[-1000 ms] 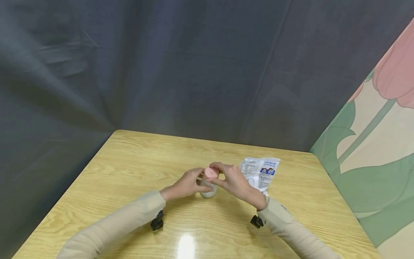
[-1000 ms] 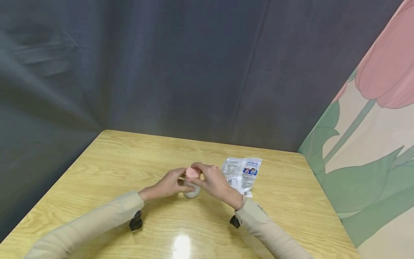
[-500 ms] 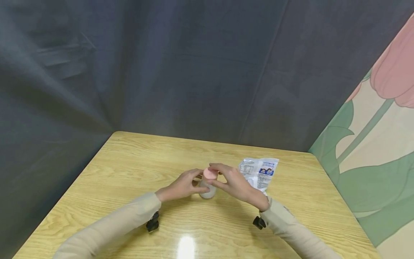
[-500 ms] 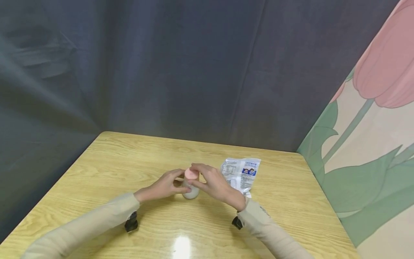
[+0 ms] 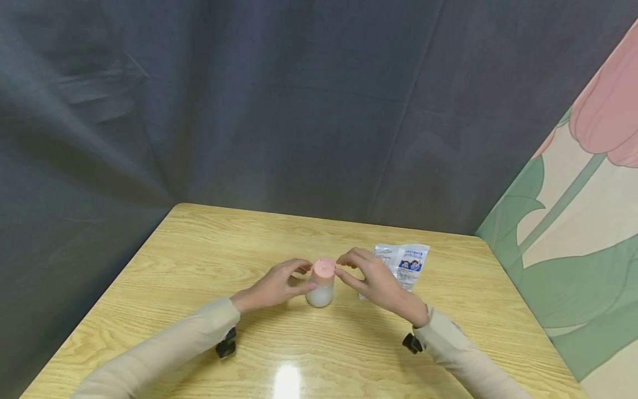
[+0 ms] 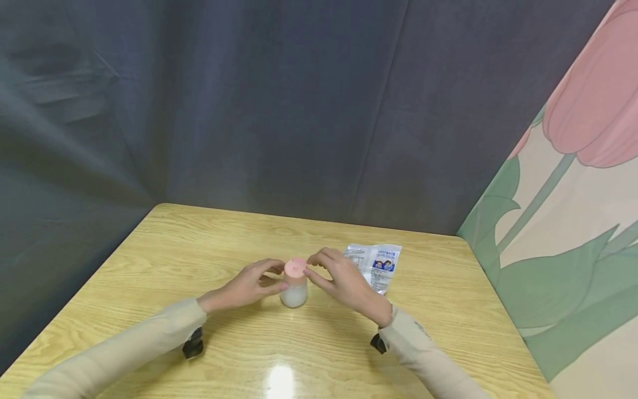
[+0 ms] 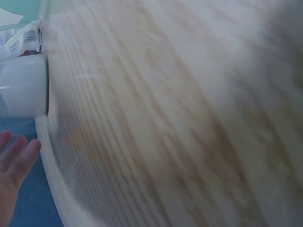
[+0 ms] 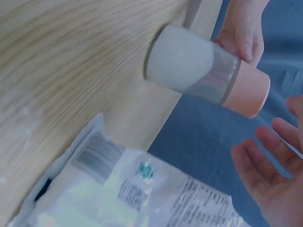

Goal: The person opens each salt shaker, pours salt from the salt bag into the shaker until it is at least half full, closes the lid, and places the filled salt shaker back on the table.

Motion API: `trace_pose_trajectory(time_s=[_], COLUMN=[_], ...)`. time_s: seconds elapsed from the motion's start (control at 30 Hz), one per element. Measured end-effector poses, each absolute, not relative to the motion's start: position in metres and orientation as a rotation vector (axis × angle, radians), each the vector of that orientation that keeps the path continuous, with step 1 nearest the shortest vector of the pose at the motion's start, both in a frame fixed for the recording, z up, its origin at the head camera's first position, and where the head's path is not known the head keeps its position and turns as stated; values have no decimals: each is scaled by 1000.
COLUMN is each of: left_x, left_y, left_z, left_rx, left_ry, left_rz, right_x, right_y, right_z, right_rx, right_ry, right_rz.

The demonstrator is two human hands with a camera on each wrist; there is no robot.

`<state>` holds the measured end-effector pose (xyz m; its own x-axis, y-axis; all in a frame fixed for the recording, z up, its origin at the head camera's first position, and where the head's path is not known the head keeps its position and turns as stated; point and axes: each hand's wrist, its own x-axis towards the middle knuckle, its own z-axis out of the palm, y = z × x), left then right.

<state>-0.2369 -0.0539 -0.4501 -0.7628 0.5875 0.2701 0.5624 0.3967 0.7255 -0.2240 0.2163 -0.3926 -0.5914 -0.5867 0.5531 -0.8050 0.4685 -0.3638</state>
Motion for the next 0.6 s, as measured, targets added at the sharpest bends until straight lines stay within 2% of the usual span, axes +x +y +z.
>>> trace_pose_trajectory(time_s=[0.2, 0.6], left_x=[-236, -237], left_y=[-61, -71], left_z=[-448, -444], left_rx=[1124, 1043], left_ry=[2647, 2799], left_rz=[1337, 1286], right_x=[-225, -229], right_y=[229, 262], right_z=[-395, -400], right_rx=[1170, 1033], right_ry=[-2268, -1954], right_rz=[798, 630])
